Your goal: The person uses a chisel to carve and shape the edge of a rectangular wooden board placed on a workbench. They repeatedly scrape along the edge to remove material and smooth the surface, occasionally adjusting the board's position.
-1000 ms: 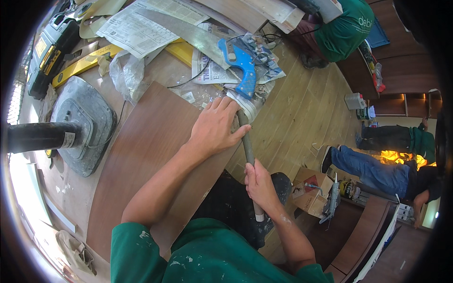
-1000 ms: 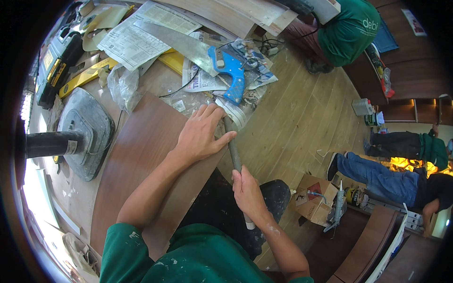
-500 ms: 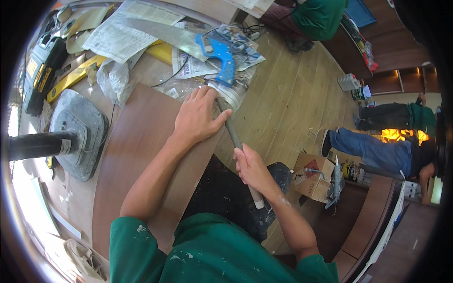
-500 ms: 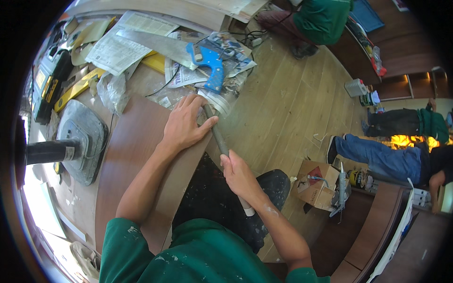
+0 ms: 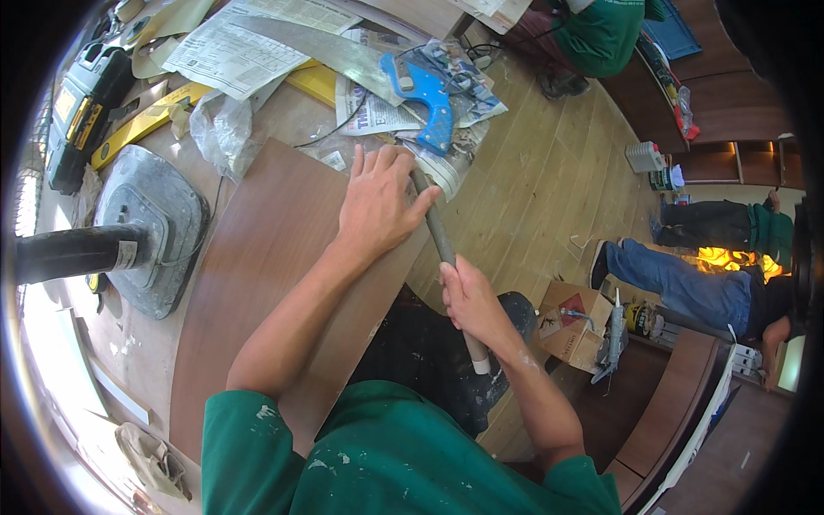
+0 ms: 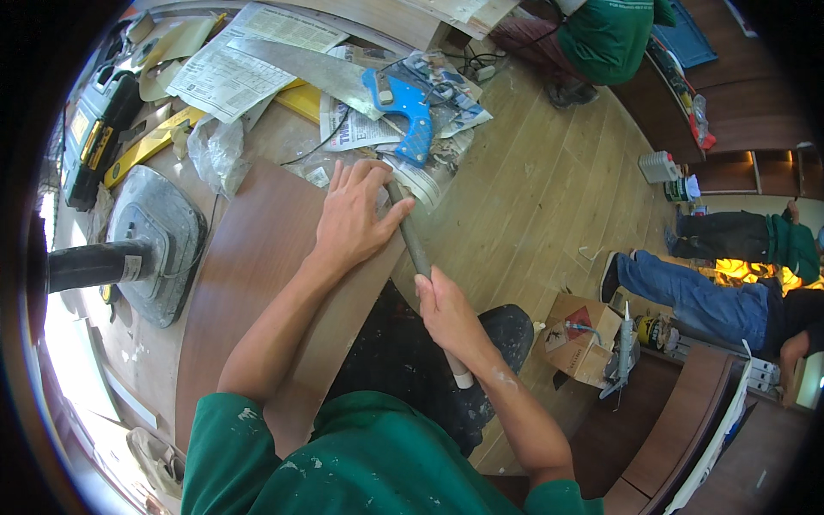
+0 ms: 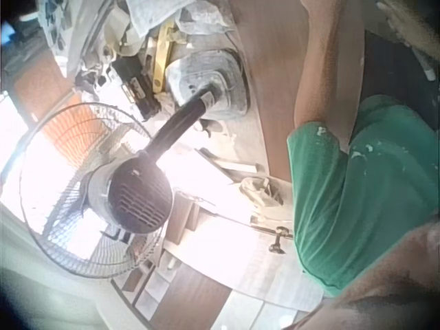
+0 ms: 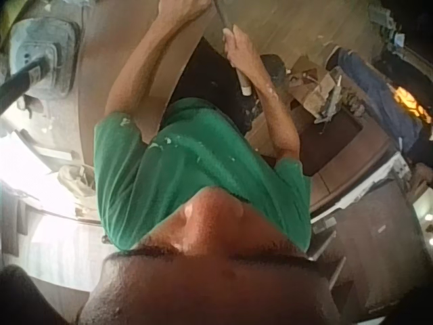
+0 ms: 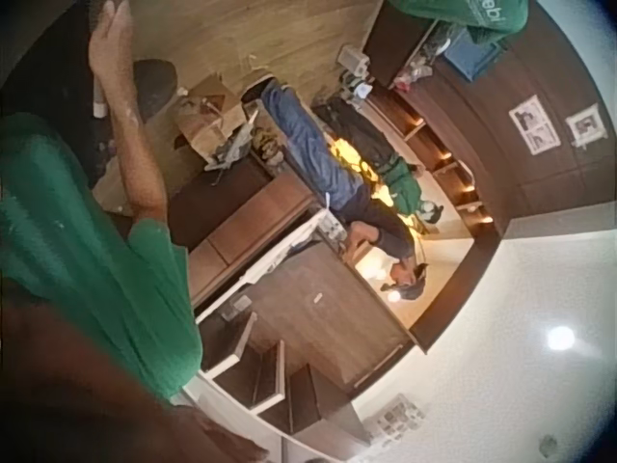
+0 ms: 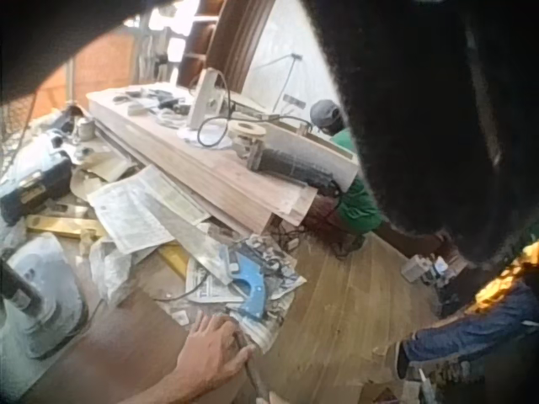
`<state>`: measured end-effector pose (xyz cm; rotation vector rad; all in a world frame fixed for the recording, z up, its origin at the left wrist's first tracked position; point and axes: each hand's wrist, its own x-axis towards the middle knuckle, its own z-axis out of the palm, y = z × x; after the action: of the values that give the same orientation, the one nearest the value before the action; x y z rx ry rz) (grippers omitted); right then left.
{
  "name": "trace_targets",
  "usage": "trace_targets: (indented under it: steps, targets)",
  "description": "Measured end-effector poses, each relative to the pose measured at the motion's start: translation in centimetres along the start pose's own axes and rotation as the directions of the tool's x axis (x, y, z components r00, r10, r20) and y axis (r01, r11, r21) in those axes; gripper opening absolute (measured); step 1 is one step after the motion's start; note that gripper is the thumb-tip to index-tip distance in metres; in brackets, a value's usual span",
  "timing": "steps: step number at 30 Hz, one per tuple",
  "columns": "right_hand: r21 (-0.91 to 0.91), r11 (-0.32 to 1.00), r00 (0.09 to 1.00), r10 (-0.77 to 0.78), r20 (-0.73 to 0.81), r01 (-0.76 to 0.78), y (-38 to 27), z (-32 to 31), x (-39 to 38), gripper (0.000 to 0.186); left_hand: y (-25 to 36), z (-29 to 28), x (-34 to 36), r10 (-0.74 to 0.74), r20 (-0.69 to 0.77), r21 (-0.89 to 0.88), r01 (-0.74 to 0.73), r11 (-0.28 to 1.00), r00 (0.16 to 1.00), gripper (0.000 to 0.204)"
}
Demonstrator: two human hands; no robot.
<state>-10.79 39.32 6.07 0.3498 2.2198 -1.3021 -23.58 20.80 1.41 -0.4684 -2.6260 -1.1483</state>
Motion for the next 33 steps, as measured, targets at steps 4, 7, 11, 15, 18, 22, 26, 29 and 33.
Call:
trace_targets:
  steps: [4,7,11,15,18,22,26,29,33]
  targets:
    - [-0.013,1.000,1.000,-0.010,-0.014,0.010,0.3,0.0,0.8,0.035,-0.3,0.0,0.0,-0.014,0.034,-0.006,0.015,1.000,0.999,0.047]
    - [0.015,0.999,0.999,-0.040,0.009,0.040,0.2,-0.2,0.4,0.031,-0.5,-0.6,0.3,-0.039,0.089,-0.025,0.042,0.999,0.995,0.050]
    - [-0.035,0.998,0.997,-0.057,-0.060,0.055,0.8,-0.3,-0.7,0.032,-0.2,-0.7,0.4,0.042,0.099,-0.007,-0.042,0.999,0.994,0.052]
    - [-0.096,0.991,0.990,-0.106,-0.091,0.098,0.9,0.1,-0.8,0.032,-0.3,-0.6,0.4,0.055,0.098,-0.007,-0.055,0.998,0.994,0.052]
    - [-0.090,0.987,0.985,-0.140,-0.102,0.131,1.8,1.1,-0.6,0.030,-0.1,-0.7,0.3,0.047,0.114,-0.009,-0.046,0.999,0.992,0.051]
    - [-0.052,0.995,0.993,-0.088,-0.076,0.084,1.8,1.3,-0.6,0.028,0.4,-0.8,0.2,0.004,0.152,-0.006,-0.003,1.000,0.988,0.052]
    - [-0.038,0.999,0.999,-0.018,-0.041,0.016,1.0,1.3,-0.2,0.029,-0.4,-0.4,0.0,0.009,0.098,0.016,-0.011,1.000,0.995,0.050]
    - [-0.015,1.000,1.000,0.013,-0.013,-0.013,0.8,1.0,0.7,0.033,-0.9,-0.7,0.2,0.013,0.087,0.037,-0.016,0.999,0.996,0.048]
    - [0.148,0.989,0.995,0.009,0.101,-0.024,-0.3,-0.5,0.7,0.034,-1.3,-1.2,0.2,-0.021,0.110,0.040,0.016,0.999,0.994,0.048]
